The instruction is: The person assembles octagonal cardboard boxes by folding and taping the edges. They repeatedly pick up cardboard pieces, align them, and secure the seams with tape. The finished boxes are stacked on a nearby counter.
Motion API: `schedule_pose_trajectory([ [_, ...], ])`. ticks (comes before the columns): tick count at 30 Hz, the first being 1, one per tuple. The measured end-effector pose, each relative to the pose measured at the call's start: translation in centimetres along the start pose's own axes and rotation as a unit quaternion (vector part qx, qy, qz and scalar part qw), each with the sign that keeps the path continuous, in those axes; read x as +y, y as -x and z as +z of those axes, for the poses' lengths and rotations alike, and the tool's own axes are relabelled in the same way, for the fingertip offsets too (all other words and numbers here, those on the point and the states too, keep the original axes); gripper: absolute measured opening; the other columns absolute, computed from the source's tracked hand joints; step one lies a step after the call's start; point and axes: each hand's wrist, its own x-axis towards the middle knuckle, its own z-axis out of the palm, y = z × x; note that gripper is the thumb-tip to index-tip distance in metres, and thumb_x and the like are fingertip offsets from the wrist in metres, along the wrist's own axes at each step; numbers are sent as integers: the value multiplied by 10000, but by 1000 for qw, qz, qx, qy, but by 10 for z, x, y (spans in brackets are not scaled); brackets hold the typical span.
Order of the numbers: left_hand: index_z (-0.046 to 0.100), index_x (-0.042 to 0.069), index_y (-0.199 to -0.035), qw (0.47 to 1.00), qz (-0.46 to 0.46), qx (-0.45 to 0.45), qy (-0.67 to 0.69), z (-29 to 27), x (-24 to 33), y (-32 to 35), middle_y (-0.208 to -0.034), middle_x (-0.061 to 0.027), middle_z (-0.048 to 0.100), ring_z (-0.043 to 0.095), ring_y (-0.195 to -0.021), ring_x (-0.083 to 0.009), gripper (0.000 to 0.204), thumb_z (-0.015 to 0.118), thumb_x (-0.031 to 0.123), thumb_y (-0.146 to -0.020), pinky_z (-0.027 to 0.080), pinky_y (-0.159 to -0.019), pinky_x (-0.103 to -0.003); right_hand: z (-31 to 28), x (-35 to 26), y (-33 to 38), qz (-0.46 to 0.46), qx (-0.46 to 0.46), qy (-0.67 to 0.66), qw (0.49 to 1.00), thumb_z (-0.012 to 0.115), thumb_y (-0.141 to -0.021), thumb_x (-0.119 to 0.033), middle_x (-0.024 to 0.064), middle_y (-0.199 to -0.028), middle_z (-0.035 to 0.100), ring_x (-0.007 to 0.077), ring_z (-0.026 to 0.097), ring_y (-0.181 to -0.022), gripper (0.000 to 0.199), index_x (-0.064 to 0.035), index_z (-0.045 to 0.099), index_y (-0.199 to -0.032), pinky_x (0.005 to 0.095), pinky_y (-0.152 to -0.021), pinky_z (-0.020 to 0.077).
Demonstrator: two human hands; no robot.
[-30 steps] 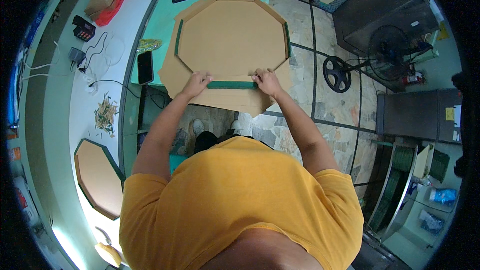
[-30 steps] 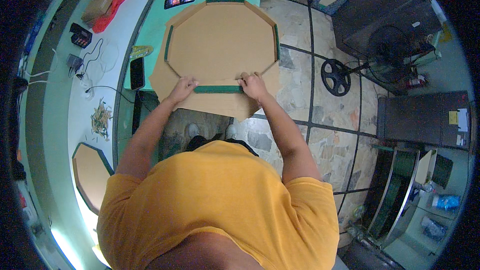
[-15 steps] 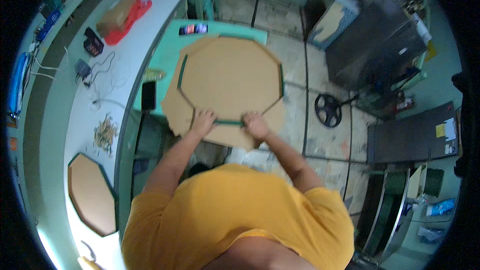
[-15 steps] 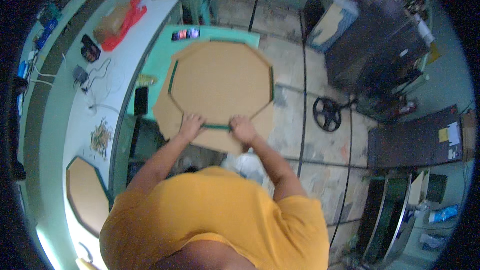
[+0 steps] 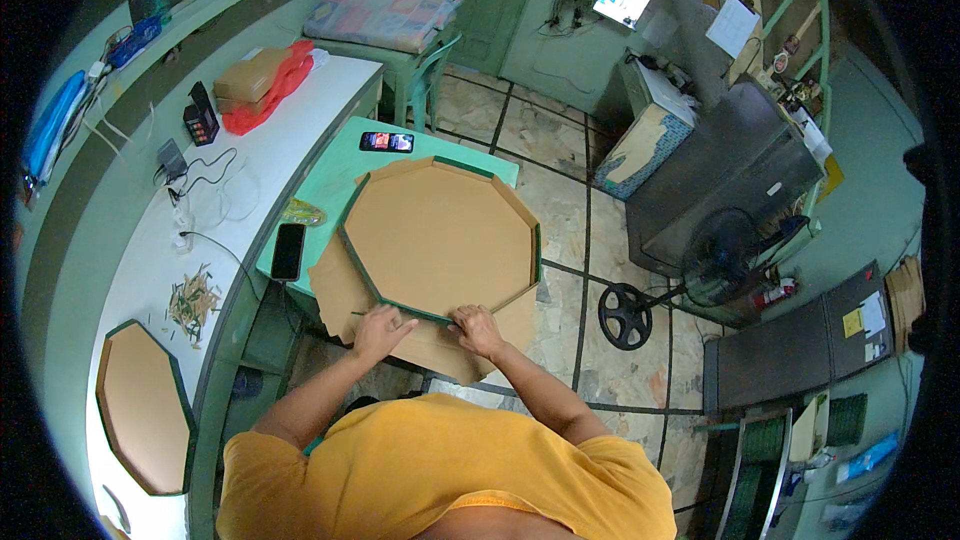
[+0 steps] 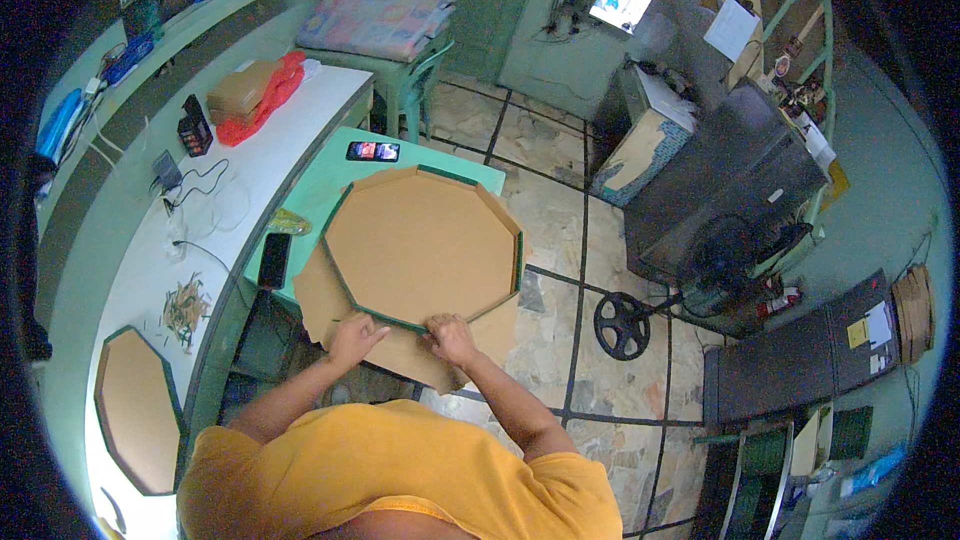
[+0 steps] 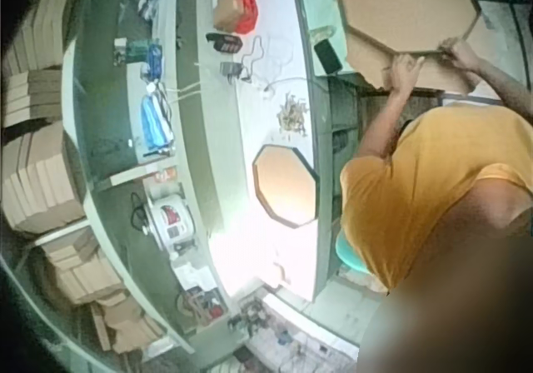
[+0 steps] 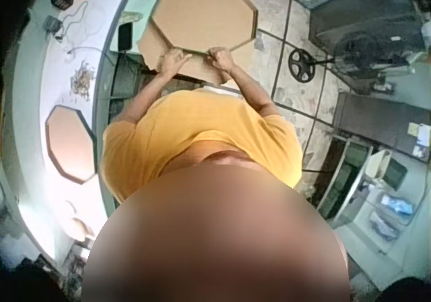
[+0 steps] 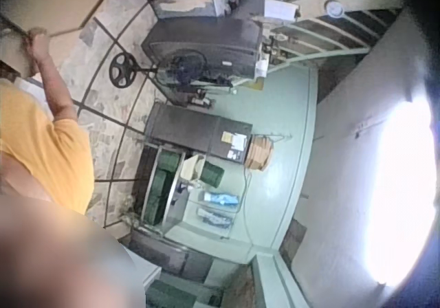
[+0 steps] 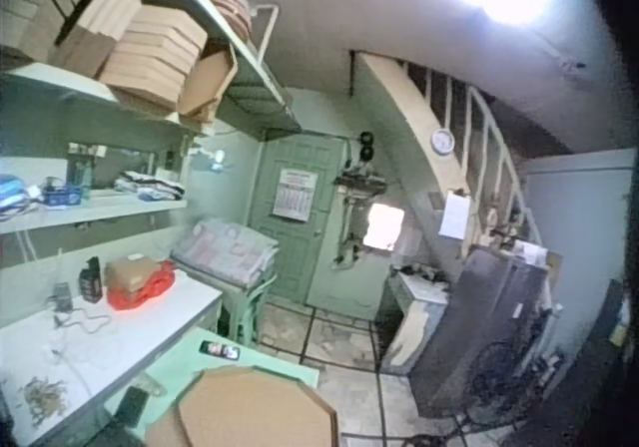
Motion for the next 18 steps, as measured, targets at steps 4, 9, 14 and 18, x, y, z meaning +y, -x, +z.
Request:
schedule_pose_trajectory([
  [4,535,56,-1105,694,-341,-118,623,30,4,26,-1072,-144,589,592,-903,-256,571,674,519,-803,514,-698,-414,-3,-48,-17,-86,6,10,996,716,-573,-159,121,-822,623,311,618,-814,290,-61,592,-816,421,-713,468],
  [9,467,68,-1110,614,-335,118,705,35,-28,12,-999,-92,547,588,-886,-239,296,543,43,-824,528,-622,-417,12,-117,-52,-108,-29,88,990,700,-639,-261,94,-878,627,270,600,-865,335,-45,645,-890,412,-754,439],
  [14,315,-35,-1305,732,-250,212,597,-61,-78,53,-1221,-181,489,599,-980,-323,507,513,29,-843,567,-725,-479,-81,-75,-115,-33,339,60,938,743,-720,-304,210,-1213,540,389,490,-1137,534,-11,571,-1132,508,-972,366],
  [18,465,-29,-1239,740,-198,202,611,-139,-116,97,-1202,-145,557,599,-1044,-252,417,591,61,-852,530,-872,-418,-150,-43,-158,159,391,-252,870,690,-821,-361,224,-1261,504,343,467,-1201,651,57,461,-1266,437,-1014,380],
])
